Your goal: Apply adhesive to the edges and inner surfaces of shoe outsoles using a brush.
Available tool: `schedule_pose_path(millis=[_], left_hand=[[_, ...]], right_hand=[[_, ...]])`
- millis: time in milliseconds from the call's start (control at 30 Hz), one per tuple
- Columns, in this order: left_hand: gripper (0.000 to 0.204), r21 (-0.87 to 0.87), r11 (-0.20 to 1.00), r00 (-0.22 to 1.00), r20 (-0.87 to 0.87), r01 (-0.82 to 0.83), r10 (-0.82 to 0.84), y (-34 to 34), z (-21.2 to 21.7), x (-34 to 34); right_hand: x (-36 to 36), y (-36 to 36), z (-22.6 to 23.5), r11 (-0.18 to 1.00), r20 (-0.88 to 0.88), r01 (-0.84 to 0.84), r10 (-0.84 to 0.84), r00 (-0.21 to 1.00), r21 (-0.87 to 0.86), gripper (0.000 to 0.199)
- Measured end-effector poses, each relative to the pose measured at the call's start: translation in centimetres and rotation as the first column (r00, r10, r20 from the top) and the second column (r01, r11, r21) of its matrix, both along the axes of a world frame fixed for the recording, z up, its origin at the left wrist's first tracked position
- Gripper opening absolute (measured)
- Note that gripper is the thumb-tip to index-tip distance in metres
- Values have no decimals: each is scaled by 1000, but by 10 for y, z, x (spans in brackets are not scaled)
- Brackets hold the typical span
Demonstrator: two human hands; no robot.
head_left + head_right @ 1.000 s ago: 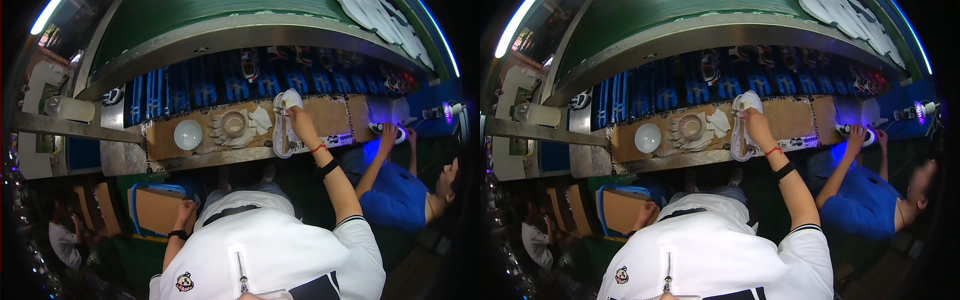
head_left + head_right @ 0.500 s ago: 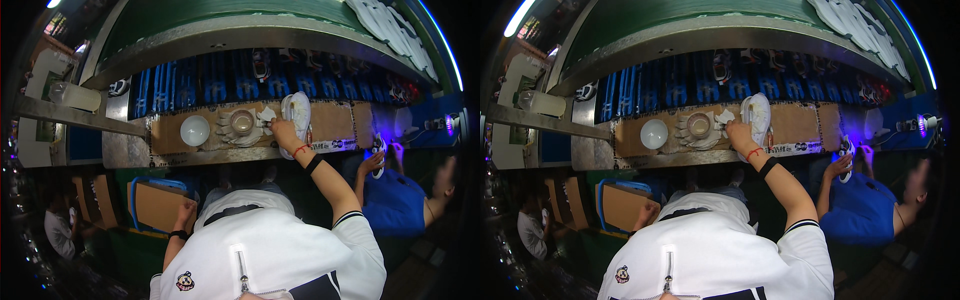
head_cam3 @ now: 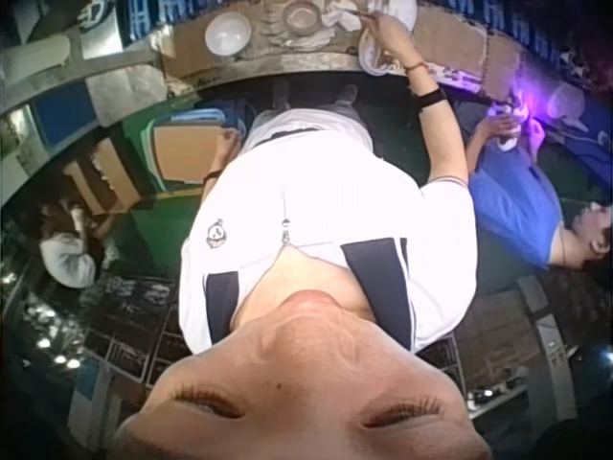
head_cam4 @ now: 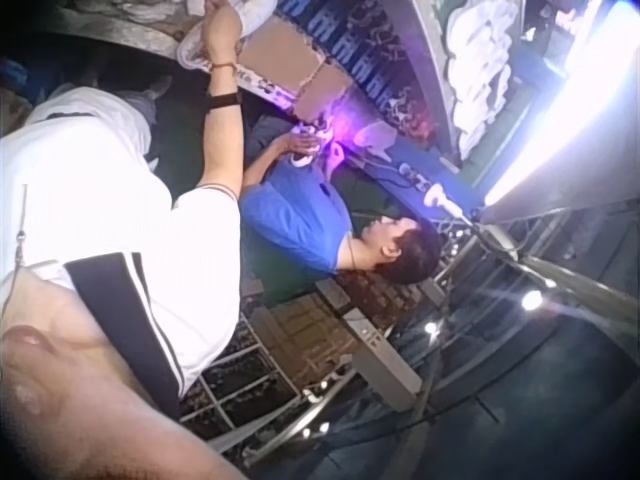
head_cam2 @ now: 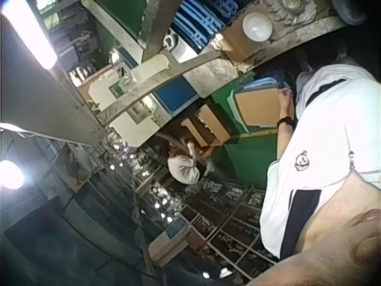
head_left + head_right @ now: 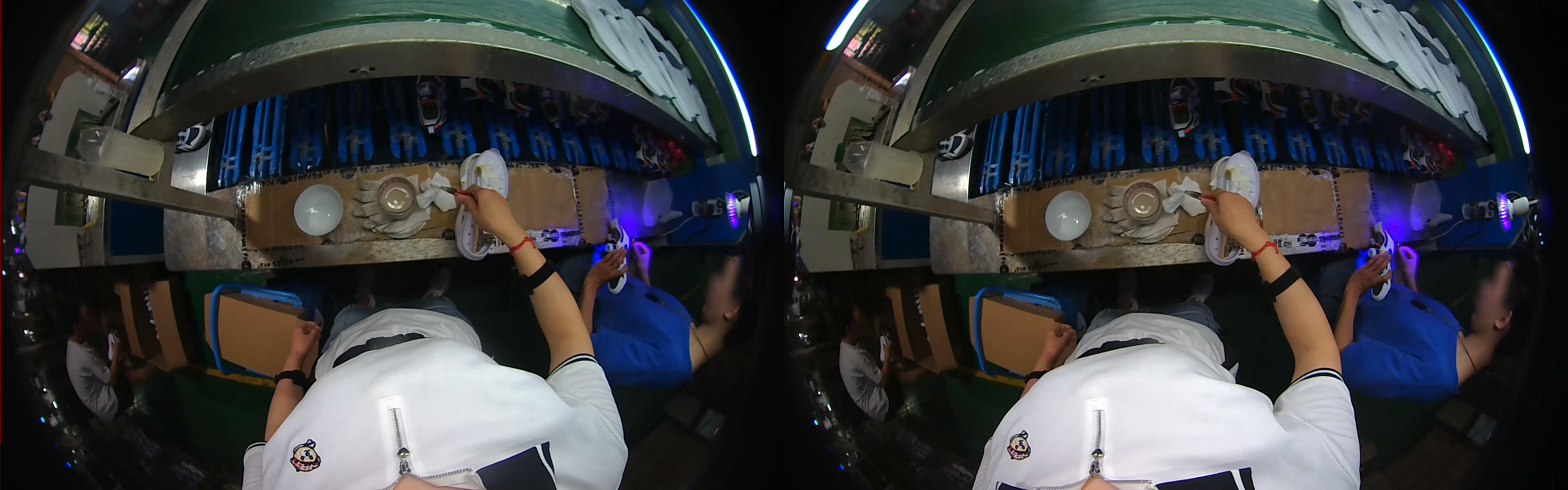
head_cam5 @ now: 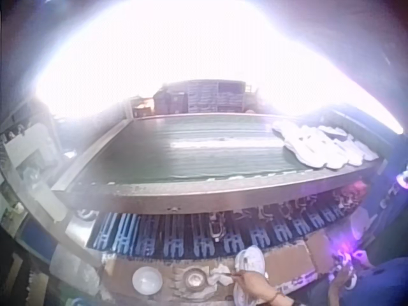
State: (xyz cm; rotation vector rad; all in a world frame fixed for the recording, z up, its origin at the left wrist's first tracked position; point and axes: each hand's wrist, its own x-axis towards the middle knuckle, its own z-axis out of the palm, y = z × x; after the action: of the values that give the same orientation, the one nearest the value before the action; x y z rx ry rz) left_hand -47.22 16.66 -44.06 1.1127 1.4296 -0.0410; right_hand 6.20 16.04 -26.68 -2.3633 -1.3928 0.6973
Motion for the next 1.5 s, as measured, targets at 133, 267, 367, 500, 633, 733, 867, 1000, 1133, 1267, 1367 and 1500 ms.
schedule_pose_path(millis=[133, 267, 367, 500, 633, 733, 867, 1000, 1133, 1267, 1367, 1500], left_hand=[[24, -16, 1000, 1000, -2, -19, 19, 5, 3, 8], [23, -10, 999, 1000, 1, -31, 31, 7, -1, 6], [24, -20, 997, 997, 4, -77, 77, 8, 0, 3], [24, 9, 996, 996, 6, -84, 84, 6, 2, 7], [22, 26, 985, 984, 63, -168, 166, -4, -7, -13], [20, 84, 991, 993, -28, -108, 111, -11, -13, -29], [16, 40, 950, 950, 41, -310, 309, -31, -27, -62], [19, 11, 938, 937, 22, -348, 347, -46, -33, -87], [20, -50, 931, 932, -10, -361, 361, -57, -43, -112], [18, -62, 936, 938, -52, -346, 343, -42, -41, -111], [19, -40, 937, 938, -16, -347, 346, -23, -39, -107], [20, 20, 941, 941, 29, -339, 338, -2, -37, -105]], right_hand=[[6, -6, 9, 997, -83, 20, -14, 996, 68, 32], [-2, 4, 29, 993, -158, 31, -12, 987, 115, 31], [-19, 22, 47, 992, -204, 0, 26, 979, 127, 31], [-49, 59, 43, 978, -194, -126, 158, 968, 165, 32], [-99, 104, 23, 932, -36, -316, 327, 944, 176, 31], [-134, 130, -6, 881, 161, -464, 447, 880, 95, 28], [-174, 155, -60, 777, 330, -627, 607, 723, -56, 23], [-188, 163, -49, 825, 344, -559, 551, 760, -87, 8], [-190, 171, -49, 818, 332, -553, 571, 751, -158, 9], [-194, 175, -63, 740, 369, -619, 670, 644, -265, 22], [-200, 178, -73, 761, 411, -602, 643, 646, -244, 22], [-211, 178, -75, 777, 323, -596, 627, 709, -200, 13]])
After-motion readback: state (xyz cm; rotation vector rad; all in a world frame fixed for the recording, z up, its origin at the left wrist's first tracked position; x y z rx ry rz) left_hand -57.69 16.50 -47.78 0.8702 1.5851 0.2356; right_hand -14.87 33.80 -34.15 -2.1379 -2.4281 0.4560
